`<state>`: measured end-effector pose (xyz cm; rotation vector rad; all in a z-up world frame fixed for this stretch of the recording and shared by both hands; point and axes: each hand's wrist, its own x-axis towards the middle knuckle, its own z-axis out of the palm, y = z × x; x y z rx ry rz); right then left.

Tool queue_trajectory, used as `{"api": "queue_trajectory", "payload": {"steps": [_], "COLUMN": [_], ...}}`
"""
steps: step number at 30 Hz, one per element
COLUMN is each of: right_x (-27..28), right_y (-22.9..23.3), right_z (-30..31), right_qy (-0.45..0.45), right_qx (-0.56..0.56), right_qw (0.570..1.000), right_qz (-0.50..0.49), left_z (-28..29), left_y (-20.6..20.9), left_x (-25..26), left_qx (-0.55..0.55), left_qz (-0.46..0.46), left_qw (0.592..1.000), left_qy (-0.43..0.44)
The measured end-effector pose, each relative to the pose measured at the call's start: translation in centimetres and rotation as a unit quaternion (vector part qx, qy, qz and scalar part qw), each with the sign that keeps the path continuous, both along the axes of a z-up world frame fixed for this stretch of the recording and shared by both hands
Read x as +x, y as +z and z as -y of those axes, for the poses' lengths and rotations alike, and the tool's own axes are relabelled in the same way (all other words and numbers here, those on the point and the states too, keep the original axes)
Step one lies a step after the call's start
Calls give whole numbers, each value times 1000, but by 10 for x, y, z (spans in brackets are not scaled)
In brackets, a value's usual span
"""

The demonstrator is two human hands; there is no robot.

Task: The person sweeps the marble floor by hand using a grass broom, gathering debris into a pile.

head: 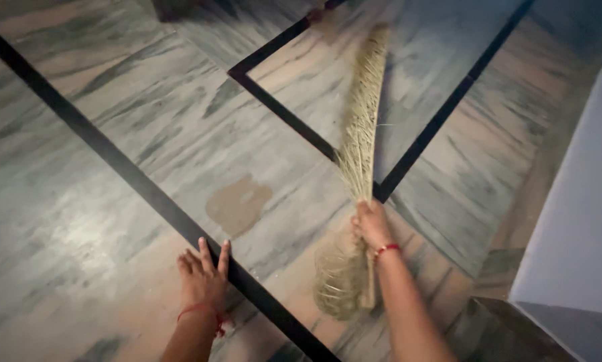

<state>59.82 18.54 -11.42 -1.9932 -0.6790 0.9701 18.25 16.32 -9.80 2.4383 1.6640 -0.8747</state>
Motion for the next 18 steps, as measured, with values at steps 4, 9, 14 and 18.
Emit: {"api": "queue_trajectory", "payload": {"steps": [4,9,14,18], "right_x": [62,140,172,132], "right_y": [28,40,17,6], "right_z": [61,166,130,26], "right_qy": [-37,-173,-112,-109], "right_qx": [55,-80,-208,-62], "right_qw": [987,949,955,992], "right_qz": [146,252,181,-5], "left_z": [-5,-8,-6,-6], "left_y": [-2,-6,12,41], "left_x": [-2,-1,0,0], "left_qx": [88,46,43,-32], "left_qz": [19,33,12,-5], "left_qw": [996,998,998,999], "left_qy": [-29,-27,-43,-39]}}
